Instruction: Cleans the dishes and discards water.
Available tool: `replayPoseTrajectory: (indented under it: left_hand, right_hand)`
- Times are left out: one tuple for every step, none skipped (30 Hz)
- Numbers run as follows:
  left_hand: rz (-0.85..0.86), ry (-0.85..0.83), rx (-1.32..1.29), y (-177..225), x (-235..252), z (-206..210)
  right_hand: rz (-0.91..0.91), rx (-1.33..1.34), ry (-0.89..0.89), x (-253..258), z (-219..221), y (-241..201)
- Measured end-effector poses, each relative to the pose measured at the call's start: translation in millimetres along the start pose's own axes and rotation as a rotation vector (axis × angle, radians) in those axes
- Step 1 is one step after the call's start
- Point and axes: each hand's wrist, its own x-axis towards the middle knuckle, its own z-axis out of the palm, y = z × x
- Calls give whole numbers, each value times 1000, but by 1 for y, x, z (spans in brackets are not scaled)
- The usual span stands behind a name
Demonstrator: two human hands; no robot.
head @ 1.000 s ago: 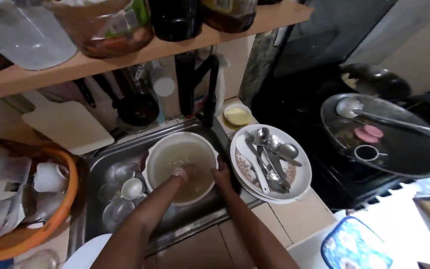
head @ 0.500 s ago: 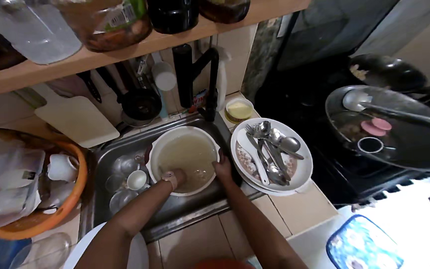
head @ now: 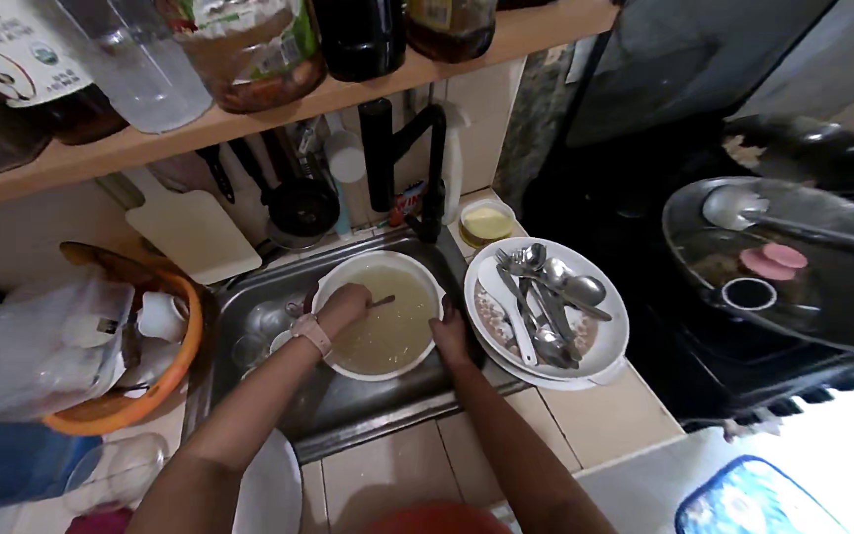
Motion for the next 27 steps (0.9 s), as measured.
replayPoseTrajectory:
  left_hand:
    - [29,38,-26,9,-4,-3]
    - [74,105,-50,21,-9,-6]
    - [147,195,-68,33,-15,-10]
    - [258,291,-76,47,-20,-13]
    - [412,390,-81,61,-25,-14]
    - [583,480,-85,77,-27,-13]
    - [749,545,-94,93,-26,-10]
    - [886,571,-100,112,-25,-8]
    - [990,565,-82,130,-22,-5]
    - [1063,522,-36,148,-19,-2]
    - [1092,434,28,165,-15,1]
    - [1089,333,112,179,-8,4]
    - [1073,253,192,190,2,9]
    - [1045,179,249,199,11,14]
    - [1016,131,271,206,18,18]
    - [992,109,249,208,22,21]
    - [975,115,189,208,25,22]
    - [963,155,104,205,26,22]
    - [941,220,5,198,25,20]
    - [913,325,-91,188,23,15]
    - [857,428,-170,174,20,8]
    - [749,488,-223,156,16,-1]
    - [613,516,-265,134,13,-10]
    - [455,507,-293,108,11,-18]
    - [297,478,-309,80,13,-22]
    - [158,472,-306,50,17,-21]
    - [28,470,-295,21,19,-18]
  right_hand:
    - [6,-21,6,0,0,0]
    - [10,-26,3,1,-1,0]
    - [14,-19,-3,1,-2,0]
    - [13,-14,-2,1,-2,0]
    - [3,-8,-2,1,-2,0]
    - [-11,-3,-6,1,-2,1]
    - [-16,-20,-9,-1,-2,1]
    - [-6,-88,-11,-3,-2,1]
    - [3,-185,-40,-8,-4,-1]
    - [14,-318,-130,-16,-9,-6]
    - [1,-447,-245,-22,-15,-8]
    - [-64,-541,-335,-27,-23,-4]
    - [-212,-582,-320,-37,-30,3]
    - [-380,-539,-207,-46,-36,8]
    - [-134,-579,-337,-61,-51,-36]
    - [21,-550,-365,-66,-55,-63]
    - [56,-501,-337,-66,-54,-71]
    - [63,-465,-326,-60,-49,-67]
    - [64,-414,-306,-47,-41,-54]
    - [46,-321,-221,-30,-27,-32]
    - [18,-241,-114,-16,-15,-15]
    - [8,-153,-52,-6,-8,-6]
    - [18,-107,-30,-2,-6,-5]
    - [29,-107,-10,-2,-5,-7]
    - [34,-132,14,-3,-5,-9]
    - [30,-171,34,-4,-4,-10]
    - [16,-205,44,-4,-4,-12]
